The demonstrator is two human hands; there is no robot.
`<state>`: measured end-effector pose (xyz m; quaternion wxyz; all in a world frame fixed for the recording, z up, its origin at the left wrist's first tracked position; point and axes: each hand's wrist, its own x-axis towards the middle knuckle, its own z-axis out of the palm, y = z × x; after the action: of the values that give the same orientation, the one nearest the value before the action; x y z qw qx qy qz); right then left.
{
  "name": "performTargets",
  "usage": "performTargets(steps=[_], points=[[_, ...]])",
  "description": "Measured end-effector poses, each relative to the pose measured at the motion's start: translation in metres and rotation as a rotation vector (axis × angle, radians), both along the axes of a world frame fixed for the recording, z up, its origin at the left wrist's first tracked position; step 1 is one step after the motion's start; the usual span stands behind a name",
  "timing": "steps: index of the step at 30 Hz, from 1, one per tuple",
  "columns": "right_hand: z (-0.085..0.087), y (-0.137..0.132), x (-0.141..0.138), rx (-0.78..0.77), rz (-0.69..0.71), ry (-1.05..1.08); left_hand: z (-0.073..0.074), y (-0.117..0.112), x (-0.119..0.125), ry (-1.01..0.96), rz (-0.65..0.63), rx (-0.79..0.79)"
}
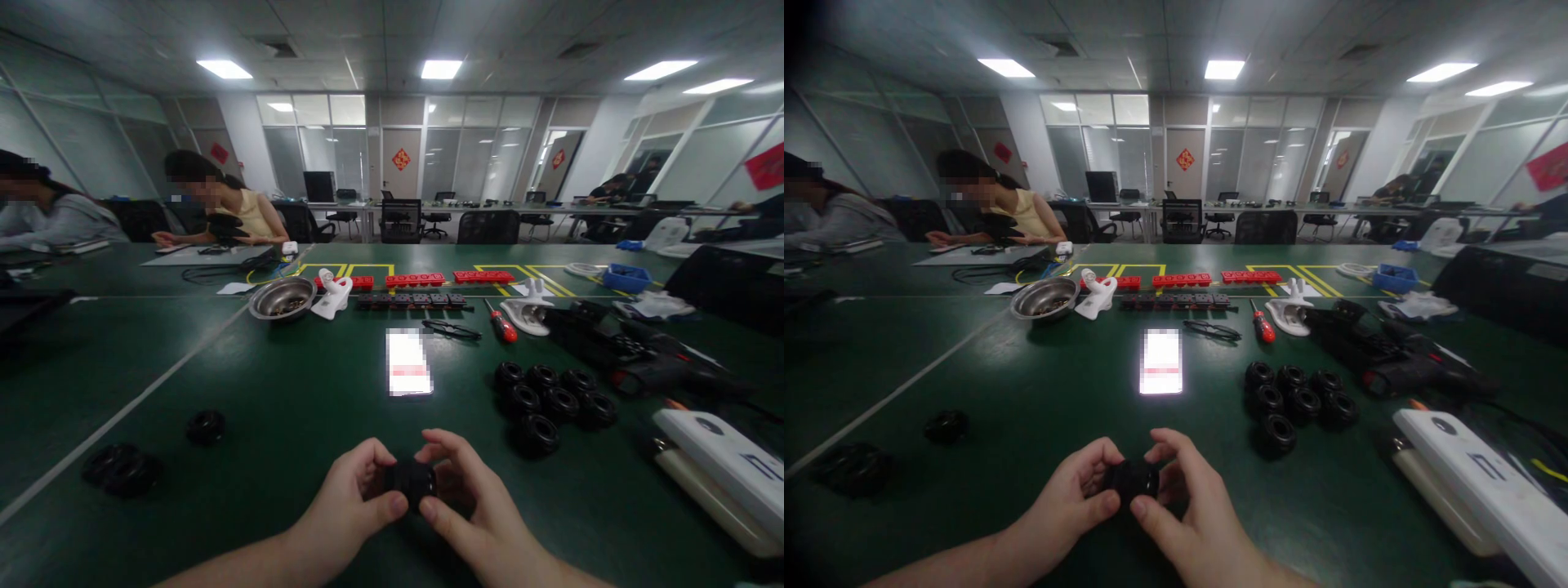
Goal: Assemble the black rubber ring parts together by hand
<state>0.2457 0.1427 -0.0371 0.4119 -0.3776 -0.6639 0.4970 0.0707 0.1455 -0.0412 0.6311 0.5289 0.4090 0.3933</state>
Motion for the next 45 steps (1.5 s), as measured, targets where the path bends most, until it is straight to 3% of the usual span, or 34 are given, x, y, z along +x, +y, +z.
performTargets(steps=[3,5,10,13,21,26,30,37,45], points=[[-0.002,0.004,-0.002,-0.144,0.066,-0.013,-0.001,0.001,-0.001,0.009,0.019,-0.032],[0.001,0.005,-0.001,-0.147,0.099,-0.034,-0.003,0.001,-0.001,0.029,0.023,-0.028],[0.015,-0.003,0.003,0.228,0.121,-0.156,-0.004,0.000,-0.003,0.135,-0.034,0.064],[0.015,-0.004,0.003,0.326,0.108,-0.187,-0.005,0.000,-0.003,0.127,0.000,0.086],[0.004,0.005,0.002,0.179,-0.024,-0.130,-0.004,0.000,0.000,-0.021,-0.026,0.008],[0.006,0.007,0.006,0.088,-0.006,-0.006,0.003,-0.002,0.003,0.007,0.008,-0.016],[0.009,0.007,0.006,0.103,-0.031,-0.041,0.003,-0.002,0.002,0.039,-0.062,0.034],[0.009,0.001,0.002,0.200,0.022,-0.032,0.001,-0.001,-0.001,0.097,-0.075,0.122],[0.005,0.001,0.000,0.128,-0.007,-0.092,-0.002,0.000,0.001,0.036,0.048,0.024]])
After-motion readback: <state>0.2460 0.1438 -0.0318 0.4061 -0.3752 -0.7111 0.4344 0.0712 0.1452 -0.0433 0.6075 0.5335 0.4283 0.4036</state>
